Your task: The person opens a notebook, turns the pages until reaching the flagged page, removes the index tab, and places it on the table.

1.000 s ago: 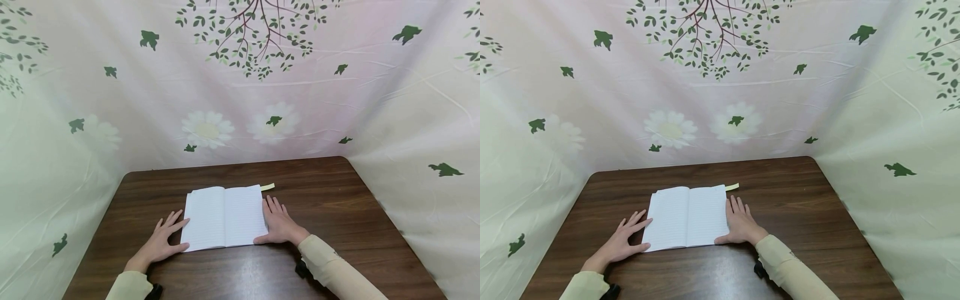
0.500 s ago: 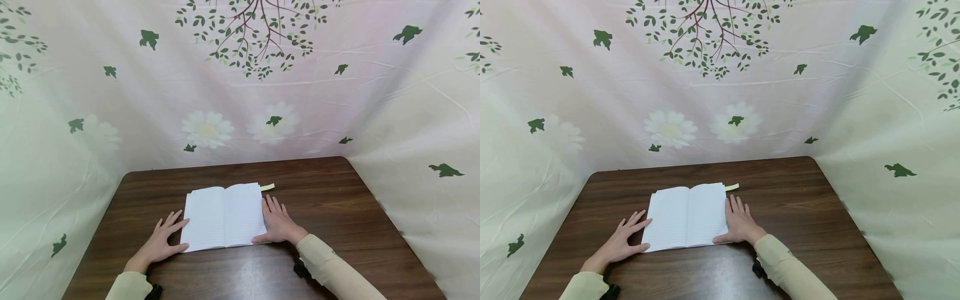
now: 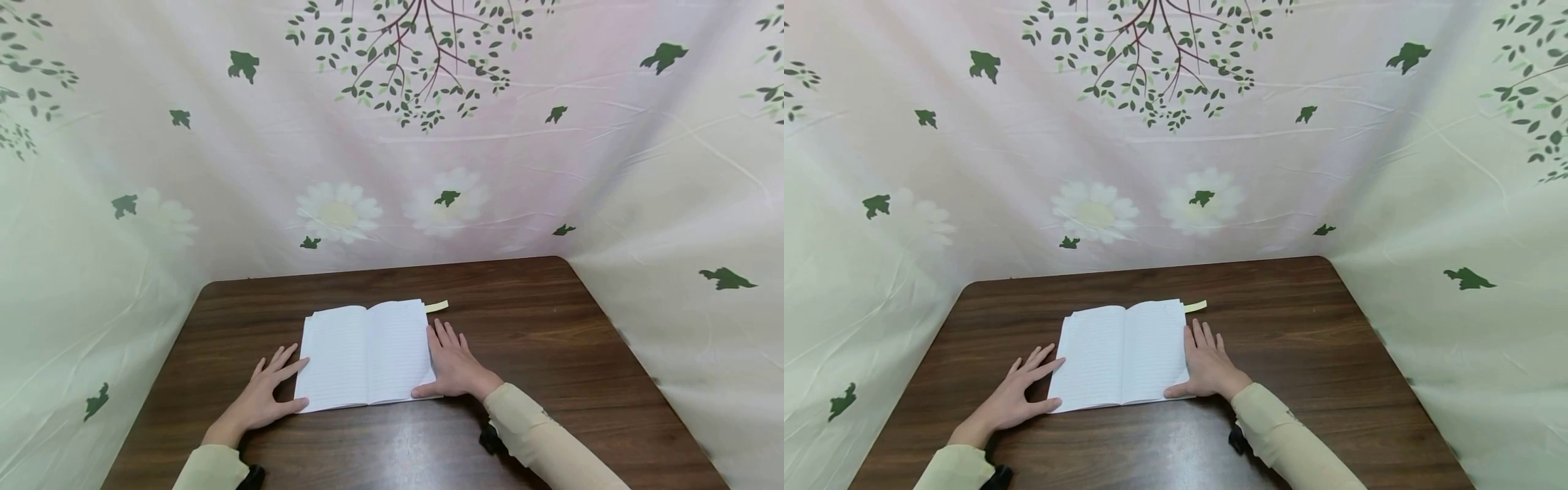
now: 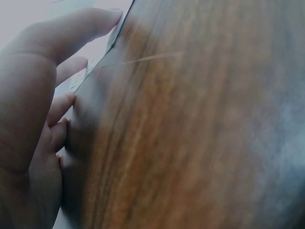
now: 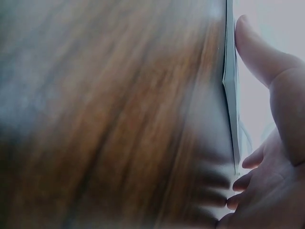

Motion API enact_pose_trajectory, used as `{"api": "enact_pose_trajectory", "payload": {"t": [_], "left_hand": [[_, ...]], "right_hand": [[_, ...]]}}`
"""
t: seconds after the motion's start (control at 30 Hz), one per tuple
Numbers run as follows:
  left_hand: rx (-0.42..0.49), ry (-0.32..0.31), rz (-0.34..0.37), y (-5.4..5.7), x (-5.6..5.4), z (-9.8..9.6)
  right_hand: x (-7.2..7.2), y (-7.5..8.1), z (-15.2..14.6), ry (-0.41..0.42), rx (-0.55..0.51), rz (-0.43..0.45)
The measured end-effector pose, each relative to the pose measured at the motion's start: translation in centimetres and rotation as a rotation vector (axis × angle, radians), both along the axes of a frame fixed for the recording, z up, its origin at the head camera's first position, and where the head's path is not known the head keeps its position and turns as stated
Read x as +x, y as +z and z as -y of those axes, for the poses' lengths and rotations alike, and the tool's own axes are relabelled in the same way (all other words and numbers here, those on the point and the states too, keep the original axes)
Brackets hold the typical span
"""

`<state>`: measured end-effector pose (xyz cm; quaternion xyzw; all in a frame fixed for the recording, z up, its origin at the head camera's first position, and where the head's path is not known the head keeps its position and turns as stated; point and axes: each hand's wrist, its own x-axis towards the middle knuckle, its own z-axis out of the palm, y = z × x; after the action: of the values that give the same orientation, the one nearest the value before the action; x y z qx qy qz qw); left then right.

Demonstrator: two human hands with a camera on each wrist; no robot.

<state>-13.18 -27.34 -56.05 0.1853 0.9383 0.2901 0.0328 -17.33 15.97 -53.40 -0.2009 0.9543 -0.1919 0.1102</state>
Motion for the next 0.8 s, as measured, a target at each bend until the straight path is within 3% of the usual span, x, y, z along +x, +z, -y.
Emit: {"api": "enact_pose_trajectory", "payload": {"t": [0.4, 0.8], "left_hand": [[-0.011, -0.002, -0.004, 0.02, 0.06, -0.08], [-0.01, -0.006, -0.008, -0.07, -0.03, -0.06]], "right_hand": [[0.03, 0.17, -0.13, 0.017, -0.04, -0.007], [-0.02, -0.03, -0.26, 0.052, -0.191, -0.026]]}}
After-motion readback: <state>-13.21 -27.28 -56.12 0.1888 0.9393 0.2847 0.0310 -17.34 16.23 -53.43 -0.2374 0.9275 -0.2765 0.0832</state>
